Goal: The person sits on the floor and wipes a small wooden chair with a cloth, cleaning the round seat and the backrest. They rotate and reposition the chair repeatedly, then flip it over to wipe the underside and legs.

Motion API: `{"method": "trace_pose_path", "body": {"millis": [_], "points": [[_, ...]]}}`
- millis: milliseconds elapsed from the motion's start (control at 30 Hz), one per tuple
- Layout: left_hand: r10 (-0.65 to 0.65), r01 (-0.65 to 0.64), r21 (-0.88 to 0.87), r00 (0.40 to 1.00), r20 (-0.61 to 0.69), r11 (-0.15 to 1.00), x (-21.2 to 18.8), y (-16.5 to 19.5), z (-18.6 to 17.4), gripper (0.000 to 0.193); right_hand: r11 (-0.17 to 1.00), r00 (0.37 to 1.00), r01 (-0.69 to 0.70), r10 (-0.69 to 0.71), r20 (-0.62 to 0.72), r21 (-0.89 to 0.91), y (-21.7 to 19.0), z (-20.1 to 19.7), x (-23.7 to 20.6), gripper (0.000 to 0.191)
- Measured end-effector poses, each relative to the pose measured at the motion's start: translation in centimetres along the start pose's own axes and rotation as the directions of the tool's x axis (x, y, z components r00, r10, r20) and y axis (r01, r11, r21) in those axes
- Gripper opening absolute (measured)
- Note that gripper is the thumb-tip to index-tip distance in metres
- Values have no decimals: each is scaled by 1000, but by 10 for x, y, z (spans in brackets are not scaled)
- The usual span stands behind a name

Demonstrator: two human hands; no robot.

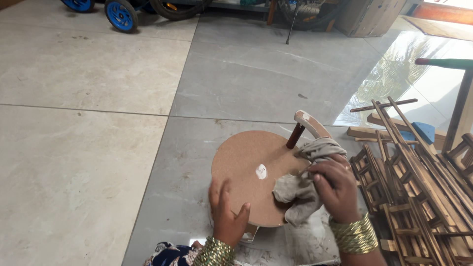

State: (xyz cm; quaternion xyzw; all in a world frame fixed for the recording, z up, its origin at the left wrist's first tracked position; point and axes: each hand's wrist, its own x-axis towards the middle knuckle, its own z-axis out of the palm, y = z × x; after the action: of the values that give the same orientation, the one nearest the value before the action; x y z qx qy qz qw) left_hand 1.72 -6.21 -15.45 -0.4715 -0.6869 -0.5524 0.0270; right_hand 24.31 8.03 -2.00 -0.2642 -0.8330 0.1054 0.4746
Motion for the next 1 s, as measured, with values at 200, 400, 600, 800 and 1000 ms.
{"method": "trace_pose_path", "body": {"millis": [200, 400, 600, 800, 1000], "points": [[-547, 626, -556, 770, 329, 547, 3, -11, 21, 108, 993, 967, 63, -85, -239, -100, -29, 31, -60, 35], [-507, 628, -576, 772, 383, 523, 8, -17, 21, 104, 998, 983, 39, -45, -180, -39, -4, 25, -45, 45], [-530, 684, -618, 714, 457, 389, 14, -22, 16, 104, 243, 716, -424, 680, 159, 873, 36, 37, -21, 57], [-505, 644, -619, 755, 420, 448, 12, -28, 20, 103, 348, 693, -483, 713, 108, 803, 15, 47, -75, 60], [-514, 642, -604, 757, 404, 472, 10, -29, 16, 103, 580, 703, -658, 702, 115, 480, 27, 23, -125, 46]]}}
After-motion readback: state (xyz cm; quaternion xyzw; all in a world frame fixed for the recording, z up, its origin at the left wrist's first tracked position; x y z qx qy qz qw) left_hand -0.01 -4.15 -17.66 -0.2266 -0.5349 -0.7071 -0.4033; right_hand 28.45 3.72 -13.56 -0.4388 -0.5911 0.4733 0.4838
